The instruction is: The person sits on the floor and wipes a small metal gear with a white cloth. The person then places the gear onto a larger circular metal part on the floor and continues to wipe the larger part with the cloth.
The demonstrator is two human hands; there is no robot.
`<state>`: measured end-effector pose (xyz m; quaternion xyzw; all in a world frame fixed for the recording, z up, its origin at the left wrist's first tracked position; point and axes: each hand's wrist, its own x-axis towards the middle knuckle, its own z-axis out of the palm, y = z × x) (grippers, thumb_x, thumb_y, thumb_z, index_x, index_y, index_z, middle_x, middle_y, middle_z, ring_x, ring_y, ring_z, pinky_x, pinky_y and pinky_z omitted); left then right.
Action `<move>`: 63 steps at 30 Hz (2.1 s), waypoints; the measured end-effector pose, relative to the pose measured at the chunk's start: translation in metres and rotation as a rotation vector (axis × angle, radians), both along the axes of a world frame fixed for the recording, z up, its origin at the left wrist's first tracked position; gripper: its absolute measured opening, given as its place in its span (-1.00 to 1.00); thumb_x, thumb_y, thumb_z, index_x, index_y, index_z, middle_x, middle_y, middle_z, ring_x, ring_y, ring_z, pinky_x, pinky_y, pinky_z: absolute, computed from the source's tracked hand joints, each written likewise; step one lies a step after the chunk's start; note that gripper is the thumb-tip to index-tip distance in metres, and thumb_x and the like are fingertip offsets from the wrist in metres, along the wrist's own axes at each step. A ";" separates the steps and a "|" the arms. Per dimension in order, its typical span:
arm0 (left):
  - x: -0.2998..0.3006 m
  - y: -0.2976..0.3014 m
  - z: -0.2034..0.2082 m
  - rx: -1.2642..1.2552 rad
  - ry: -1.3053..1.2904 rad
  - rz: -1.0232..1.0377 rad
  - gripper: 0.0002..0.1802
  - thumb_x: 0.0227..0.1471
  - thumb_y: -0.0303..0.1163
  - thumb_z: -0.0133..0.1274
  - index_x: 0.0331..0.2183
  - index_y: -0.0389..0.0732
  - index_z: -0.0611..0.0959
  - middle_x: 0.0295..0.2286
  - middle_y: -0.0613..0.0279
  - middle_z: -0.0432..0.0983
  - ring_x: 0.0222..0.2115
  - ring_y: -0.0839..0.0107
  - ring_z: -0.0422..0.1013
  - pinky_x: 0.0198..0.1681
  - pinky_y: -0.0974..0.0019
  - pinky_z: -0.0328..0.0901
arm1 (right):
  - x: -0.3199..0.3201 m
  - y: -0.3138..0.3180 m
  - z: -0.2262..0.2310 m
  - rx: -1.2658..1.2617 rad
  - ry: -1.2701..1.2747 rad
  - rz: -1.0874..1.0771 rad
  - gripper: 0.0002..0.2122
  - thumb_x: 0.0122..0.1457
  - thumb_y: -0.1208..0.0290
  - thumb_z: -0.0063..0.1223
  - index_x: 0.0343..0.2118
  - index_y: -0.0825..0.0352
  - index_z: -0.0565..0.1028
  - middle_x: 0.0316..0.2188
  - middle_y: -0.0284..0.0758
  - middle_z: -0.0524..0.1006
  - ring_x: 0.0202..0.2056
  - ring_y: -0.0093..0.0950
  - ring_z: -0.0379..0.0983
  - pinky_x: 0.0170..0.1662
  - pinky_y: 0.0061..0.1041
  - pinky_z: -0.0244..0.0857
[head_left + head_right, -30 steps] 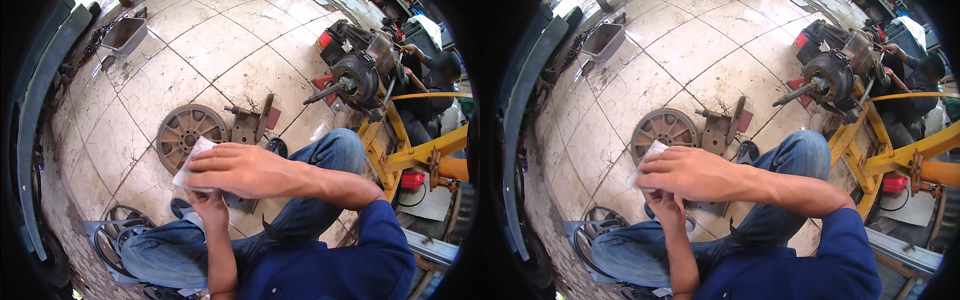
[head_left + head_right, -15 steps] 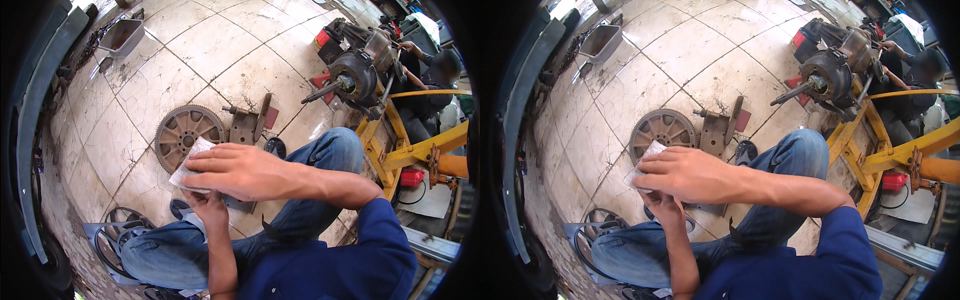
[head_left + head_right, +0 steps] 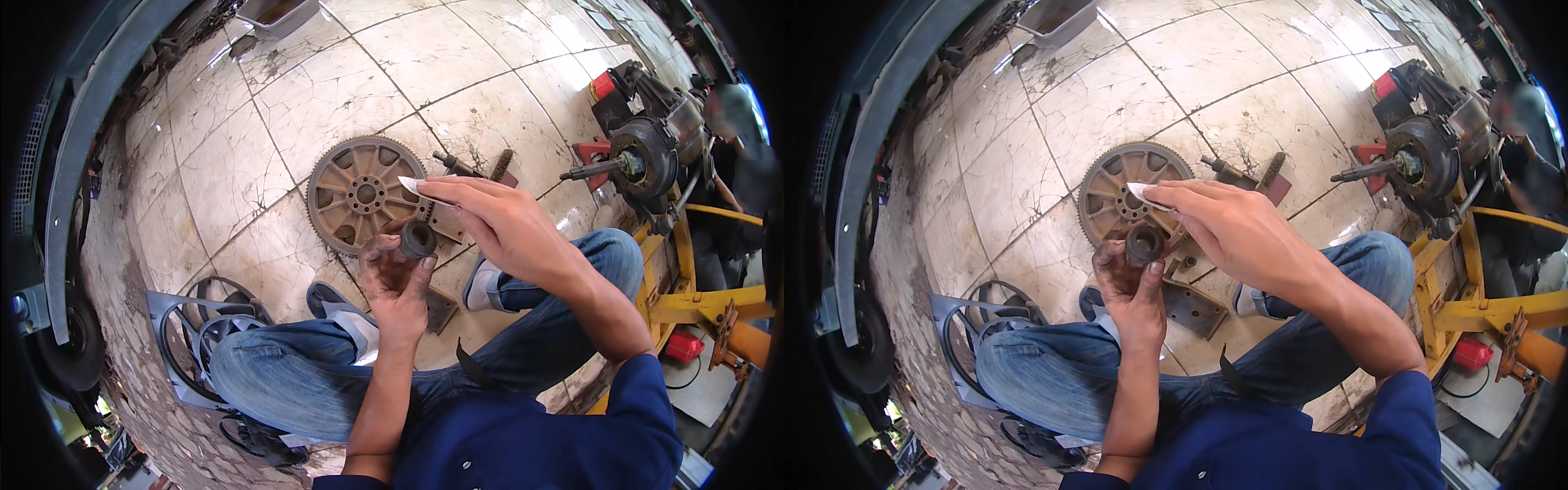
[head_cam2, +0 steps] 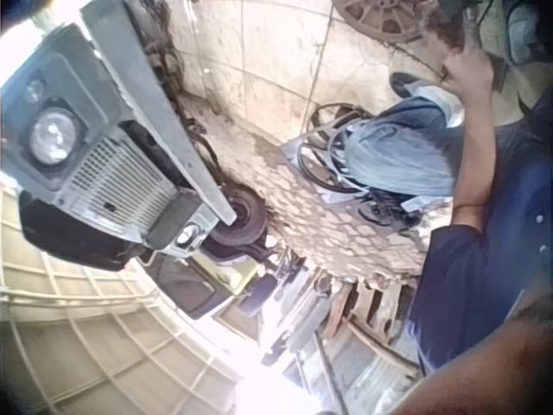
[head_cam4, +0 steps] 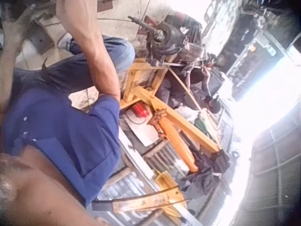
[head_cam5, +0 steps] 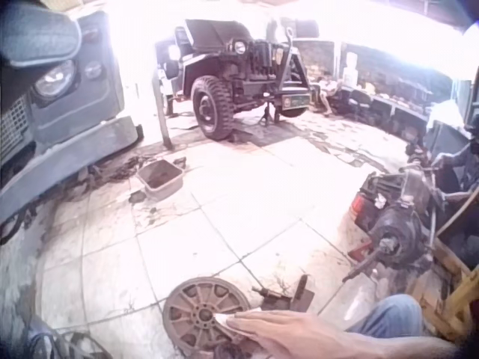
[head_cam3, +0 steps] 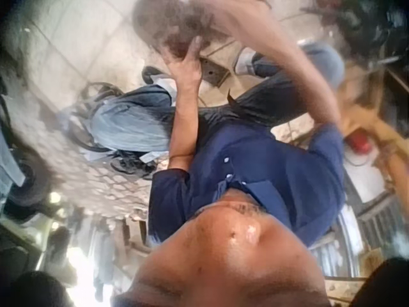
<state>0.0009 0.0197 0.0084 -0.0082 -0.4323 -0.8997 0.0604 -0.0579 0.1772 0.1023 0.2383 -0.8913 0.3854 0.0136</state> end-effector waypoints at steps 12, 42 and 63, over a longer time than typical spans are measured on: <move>0.003 0.000 -0.003 0.061 -0.077 -0.013 -0.35 0.02 -0.62 0.23 0.10 -0.14 0.33 0.12 0.19 0.33 0.15 0.36 0.27 0.24 0.15 0.16 | 0.005 -0.007 0.004 0.096 0.189 0.236 -0.58 0.08 0.45 0.11 0.07 0.20 0.49 0.07 -0.25 0.50 0.10 -0.26 0.42 0.14 -0.26 0.29; -0.001 -0.004 0.001 0.004 -0.291 -0.002 -0.15 0.06 -0.05 0.24 0.22 -0.19 0.22 0.18 0.17 0.23 0.20 0.25 0.24 0.25 0.08 0.21 | 0.005 -0.004 -0.018 0.136 0.214 0.178 -0.56 0.11 0.42 0.03 0.12 0.18 0.45 0.14 -0.31 0.45 0.19 -0.39 0.35 0.24 -0.28 0.22; 0.014 -0.009 0.000 0.183 -0.194 -0.093 -0.25 0.14 -0.09 0.16 0.22 -0.21 0.27 0.22 0.13 0.22 0.22 0.23 0.21 0.30 0.11 0.15 | 0.017 -0.019 -0.018 0.008 0.355 0.295 -0.59 0.17 0.39 -0.04 0.12 0.19 0.44 0.12 -0.30 0.47 0.17 -0.37 0.38 0.20 -0.27 0.26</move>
